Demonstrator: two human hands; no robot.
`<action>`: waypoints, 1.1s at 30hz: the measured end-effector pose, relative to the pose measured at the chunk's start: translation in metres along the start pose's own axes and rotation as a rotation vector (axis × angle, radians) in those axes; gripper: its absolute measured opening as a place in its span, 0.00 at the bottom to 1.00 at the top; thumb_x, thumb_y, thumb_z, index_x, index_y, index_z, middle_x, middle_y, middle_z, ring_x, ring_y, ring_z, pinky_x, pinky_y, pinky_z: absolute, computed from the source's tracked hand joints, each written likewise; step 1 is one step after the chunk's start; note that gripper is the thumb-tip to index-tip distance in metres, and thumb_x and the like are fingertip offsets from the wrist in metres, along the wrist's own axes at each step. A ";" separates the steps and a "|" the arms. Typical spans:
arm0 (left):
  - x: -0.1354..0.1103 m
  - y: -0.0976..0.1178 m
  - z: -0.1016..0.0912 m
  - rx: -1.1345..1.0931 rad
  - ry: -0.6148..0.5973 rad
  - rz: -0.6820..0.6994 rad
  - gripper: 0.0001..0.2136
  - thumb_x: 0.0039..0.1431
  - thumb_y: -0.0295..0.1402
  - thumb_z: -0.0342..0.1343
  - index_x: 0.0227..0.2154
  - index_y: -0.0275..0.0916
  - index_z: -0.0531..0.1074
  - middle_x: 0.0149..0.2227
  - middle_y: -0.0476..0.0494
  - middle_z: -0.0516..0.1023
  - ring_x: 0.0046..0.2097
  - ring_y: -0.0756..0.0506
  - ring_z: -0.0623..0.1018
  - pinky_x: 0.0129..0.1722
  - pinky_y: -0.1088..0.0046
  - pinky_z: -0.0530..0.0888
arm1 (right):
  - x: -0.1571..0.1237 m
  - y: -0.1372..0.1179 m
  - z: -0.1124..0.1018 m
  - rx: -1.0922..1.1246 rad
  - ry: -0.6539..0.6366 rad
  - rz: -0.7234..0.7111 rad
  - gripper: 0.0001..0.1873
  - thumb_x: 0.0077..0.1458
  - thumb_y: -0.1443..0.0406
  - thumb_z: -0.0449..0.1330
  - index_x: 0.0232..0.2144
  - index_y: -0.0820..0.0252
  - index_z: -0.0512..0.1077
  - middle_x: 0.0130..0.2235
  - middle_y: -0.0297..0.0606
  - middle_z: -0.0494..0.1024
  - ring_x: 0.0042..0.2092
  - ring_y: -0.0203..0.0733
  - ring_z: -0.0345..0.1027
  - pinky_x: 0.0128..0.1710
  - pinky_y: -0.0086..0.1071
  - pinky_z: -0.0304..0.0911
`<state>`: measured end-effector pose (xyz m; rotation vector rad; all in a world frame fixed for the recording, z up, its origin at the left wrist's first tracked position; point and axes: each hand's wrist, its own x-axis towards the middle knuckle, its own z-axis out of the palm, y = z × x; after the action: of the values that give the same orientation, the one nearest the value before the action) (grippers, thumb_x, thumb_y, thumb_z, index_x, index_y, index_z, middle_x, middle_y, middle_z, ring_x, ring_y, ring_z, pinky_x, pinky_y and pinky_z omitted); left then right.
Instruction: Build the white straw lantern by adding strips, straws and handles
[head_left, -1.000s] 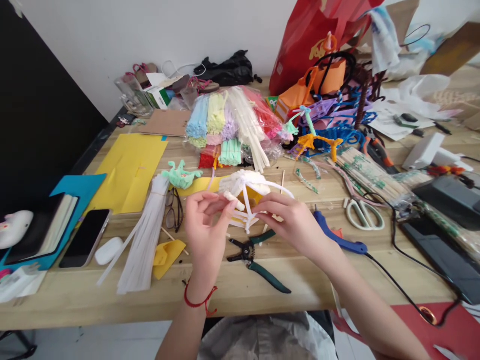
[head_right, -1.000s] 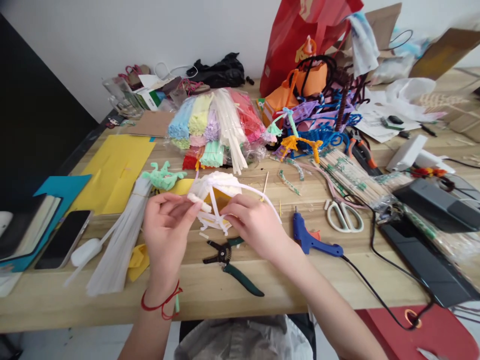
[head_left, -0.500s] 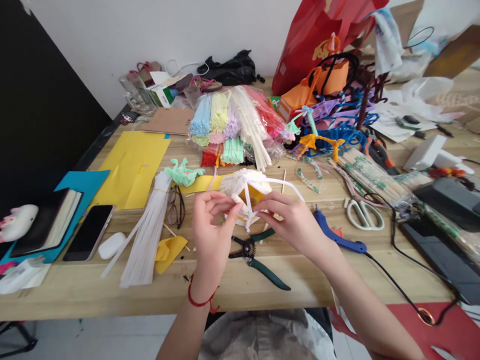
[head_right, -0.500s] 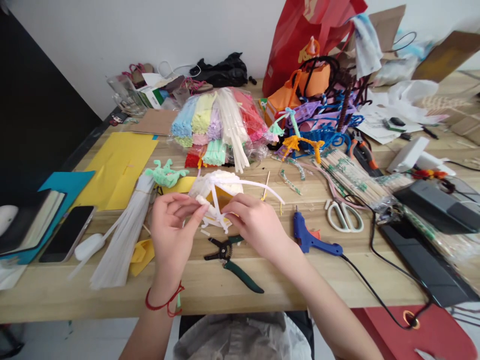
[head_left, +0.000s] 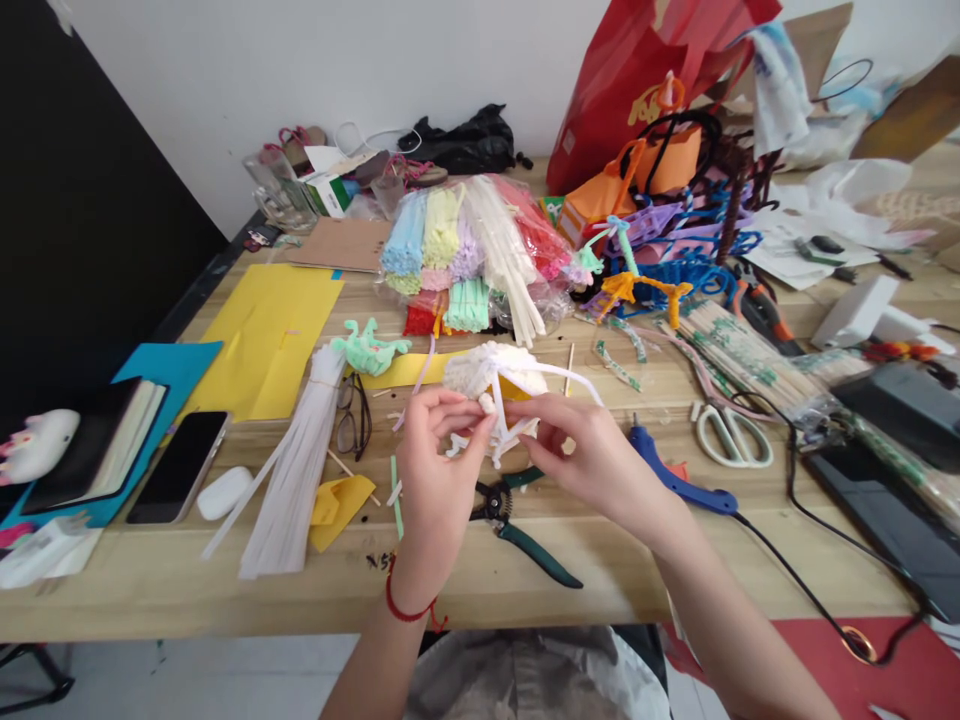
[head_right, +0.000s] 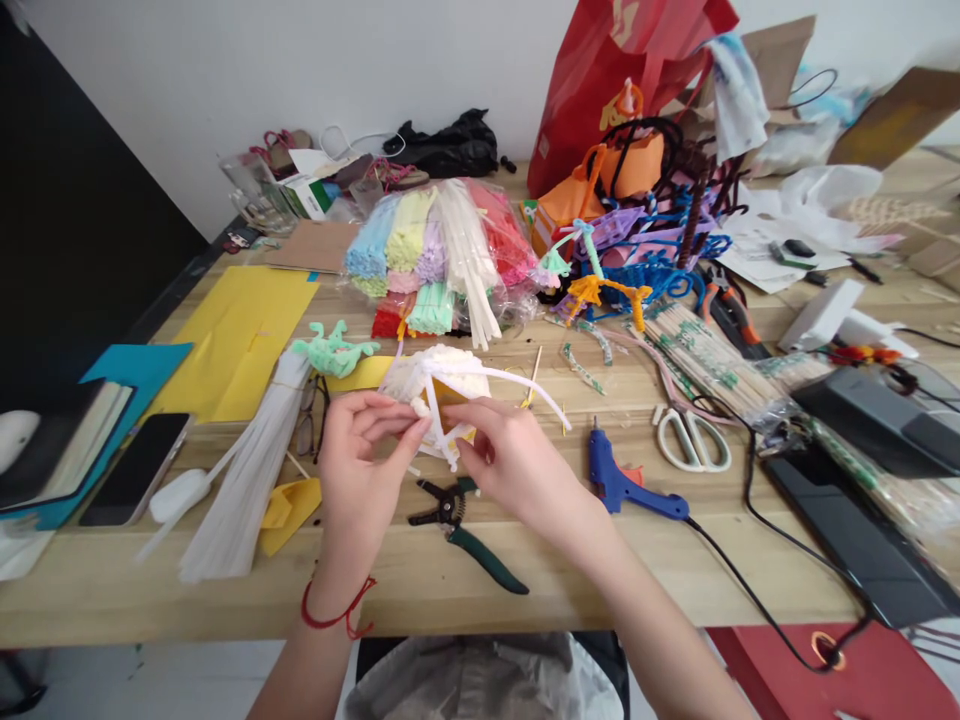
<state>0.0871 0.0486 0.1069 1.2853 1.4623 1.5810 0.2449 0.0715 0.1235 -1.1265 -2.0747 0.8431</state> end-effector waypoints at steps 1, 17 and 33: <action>0.000 0.000 0.000 -0.001 0.002 0.000 0.15 0.50 0.24 0.63 0.38 0.41 0.65 0.34 0.49 0.77 0.37 0.49 0.79 0.39 0.73 0.77 | 0.000 -0.003 0.000 0.041 0.004 0.039 0.15 0.54 0.73 0.56 0.43 0.60 0.73 0.40 0.39 0.79 0.24 0.32 0.66 0.26 0.27 0.65; -0.001 0.002 0.005 -0.079 0.048 -0.033 0.16 0.51 0.25 0.63 0.39 0.41 0.63 0.34 0.47 0.79 0.37 0.49 0.80 0.38 0.73 0.77 | 0.002 -0.008 0.011 0.105 0.071 0.134 0.09 0.57 0.68 0.57 0.37 0.60 0.78 0.29 0.35 0.79 0.26 0.35 0.68 0.27 0.28 0.63; -0.002 0.003 0.005 0.033 -0.006 -0.012 0.17 0.53 0.27 0.62 0.42 0.42 0.62 0.34 0.48 0.80 0.38 0.47 0.81 0.41 0.69 0.77 | 0.003 -0.010 0.018 0.209 0.151 0.192 0.13 0.56 0.66 0.58 0.43 0.61 0.75 0.26 0.34 0.76 0.23 0.32 0.65 0.23 0.26 0.61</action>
<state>0.0925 0.0481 0.1094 1.2970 1.4953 1.5498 0.2255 0.0655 0.1206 -1.2456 -1.7328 1.0079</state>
